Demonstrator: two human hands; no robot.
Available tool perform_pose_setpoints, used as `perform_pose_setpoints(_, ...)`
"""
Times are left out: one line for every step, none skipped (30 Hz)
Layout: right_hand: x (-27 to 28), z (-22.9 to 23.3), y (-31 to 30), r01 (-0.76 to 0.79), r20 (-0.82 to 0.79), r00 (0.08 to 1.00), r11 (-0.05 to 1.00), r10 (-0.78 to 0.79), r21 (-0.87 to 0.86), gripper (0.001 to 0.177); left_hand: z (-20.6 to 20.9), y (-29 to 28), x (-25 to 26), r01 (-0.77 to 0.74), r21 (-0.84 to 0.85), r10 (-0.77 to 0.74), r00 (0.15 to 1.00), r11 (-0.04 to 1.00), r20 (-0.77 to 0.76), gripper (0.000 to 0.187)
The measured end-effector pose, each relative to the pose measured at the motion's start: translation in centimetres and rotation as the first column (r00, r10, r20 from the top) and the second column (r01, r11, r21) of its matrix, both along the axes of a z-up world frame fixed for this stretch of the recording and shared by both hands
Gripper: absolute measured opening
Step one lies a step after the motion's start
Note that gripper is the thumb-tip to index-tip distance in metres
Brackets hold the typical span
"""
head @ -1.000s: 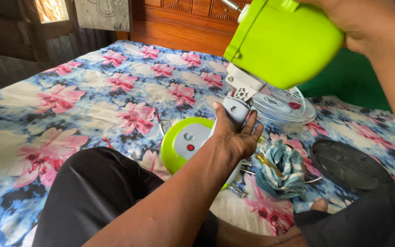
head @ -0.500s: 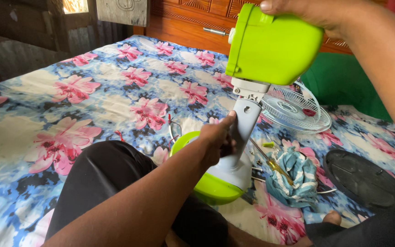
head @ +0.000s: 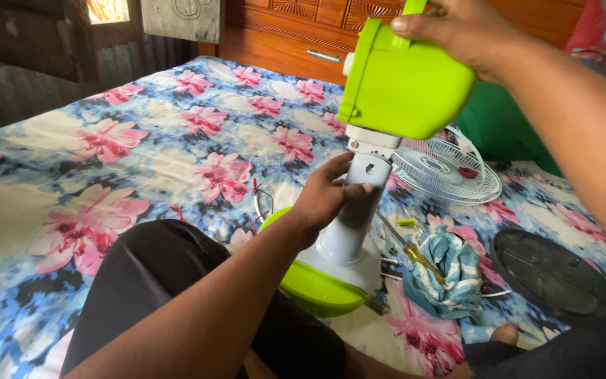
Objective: The person reassembles a disassembled electric fan on a bed. They connect the motor housing to the stand, route the power cord through the stand, and secure the motor to the stand using a screwdriver.
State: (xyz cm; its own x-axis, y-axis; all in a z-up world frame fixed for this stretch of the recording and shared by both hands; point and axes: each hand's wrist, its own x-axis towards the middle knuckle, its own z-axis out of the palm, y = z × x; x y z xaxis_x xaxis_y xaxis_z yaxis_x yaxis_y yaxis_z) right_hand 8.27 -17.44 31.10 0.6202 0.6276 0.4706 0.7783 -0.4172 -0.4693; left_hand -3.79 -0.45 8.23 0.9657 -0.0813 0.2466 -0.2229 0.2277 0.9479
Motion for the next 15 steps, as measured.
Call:
perform_pose_setpoints(0.2, -0.3, 0.1, -0.017, 0.080, 0.997, 1.000, 0.019, -0.019, 0.045, 0.0, -0.1, -0.1, 0.013, 0.002, -0.013, 1.000, 1.000, -0.001, 0.076)
perform_pose_setpoints(0.3, -0.5, 0.1, -0.032, 0.159, 0.986, 0.999, 0.038, -0.040, 0.046, 0.1, -0.2, -0.2, 0.025, 0.005, -0.025, 1.000, 1.000, -0.001, 0.074)
perform_pose_setpoints(0.3, -0.8, 0.3, -0.012, 0.161, 0.987, 0.999, 0.017, -0.031, 0.048, 0.0, -0.1, -0.5, 0.010, 0.014, -0.011, 1.000, 1.000, 0.010, 0.073)
perform_pose_setpoints(0.2, -1.2, 0.4, 0.008, 0.162, 0.987, 1.000, -0.004, -0.023, 0.050, 0.0, 0.0, -0.7, -0.005, 0.023, 0.004, 1.000, 1.000, 0.022, 0.072)
perform_pose_setpoints(0.0, -1.5, 0.4, 0.030, 0.163, 0.986, 0.999, -0.028, -0.010, 0.052, -0.1, 0.0, -0.8, -0.017, 0.036, 0.015, 0.999, 0.999, 0.035, 0.071)
perform_pose_setpoints(0.0, -1.6, 0.4, 0.012, 0.147, 0.989, 1.000, -0.010, -0.012, 0.050, -0.2, 0.1, -0.9, -0.011, 0.027, 0.010, 1.000, 1.000, 0.013, 0.070)
perform_pose_setpoints(0.0, -1.5, 0.3, -0.003, 0.131, 0.991, 1.000, 0.005, -0.017, 0.048, -0.1, 0.2, -0.8, 0.000, 0.013, 0.000, 1.000, 1.000, -0.009, 0.069)
perform_pose_setpoints(0.0, -1.4, 0.2, -0.017, 0.115, 0.993, 1.000, 0.020, -0.022, 0.047, -0.1, 0.2, -0.6, 0.010, -0.001, -0.010, 0.999, 1.000, -0.031, 0.069)
perform_pose_setpoints(-0.1, -1.3, 0.1, 0.004, 0.109, 0.994, 1.000, -0.002, -0.020, 0.047, -0.1, 0.1, -0.5, 0.006, 0.003, -0.006, 1.000, 1.000, -0.018, 0.069)
perform_pose_setpoints(-0.1, -1.3, 0.0, 0.026, 0.103, 0.994, 1.000, -0.024, -0.018, 0.047, -0.1, 0.0, -0.4, 0.001, 0.006, -0.001, 1.000, 1.000, -0.005, 0.069)
perform_pose_setpoints(0.0, -1.3, 0.2, 0.044, 0.093, 0.995, 0.999, -0.042, -0.020, 0.047, -0.2, 0.0, -0.3, -0.006, 0.006, 0.006, 1.000, 1.000, 0.004, 0.069)
perform_pose_setpoints(0.1, -1.3, 0.4, 0.031, 0.087, 0.996, 0.999, -0.029, -0.022, 0.047, -0.2, 0.0, -0.1, -0.026, -0.015, 0.026, 1.000, 1.000, 0.014, 0.072)
perform_pose_setpoints(0.2, -1.3, 0.2, 0.023, 0.085, 0.996, 1.000, -0.022, -0.020, 0.047, -0.2, -0.2, 0.1, -0.041, -0.032, 0.042, 0.999, 0.999, 0.027, 0.075)
perform_pose_setpoints(0.2, -1.3, -0.1, 0.015, 0.082, 0.997, 1.000, -0.014, -0.019, 0.047, -0.2, -0.4, 0.2, -0.056, -0.050, 0.058, 0.998, 0.997, 0.041, 0.079)
perform_pose_setpoints(0.5, -1.1, -0.4, 0.009, 0.068, 0.998, 0.999, -0.006, -0.039, 0.046, -0.3, -0.5, 0.3, -0.074, -0.060, 0.075, 0.997, 0.995, 0.019, 0.079)
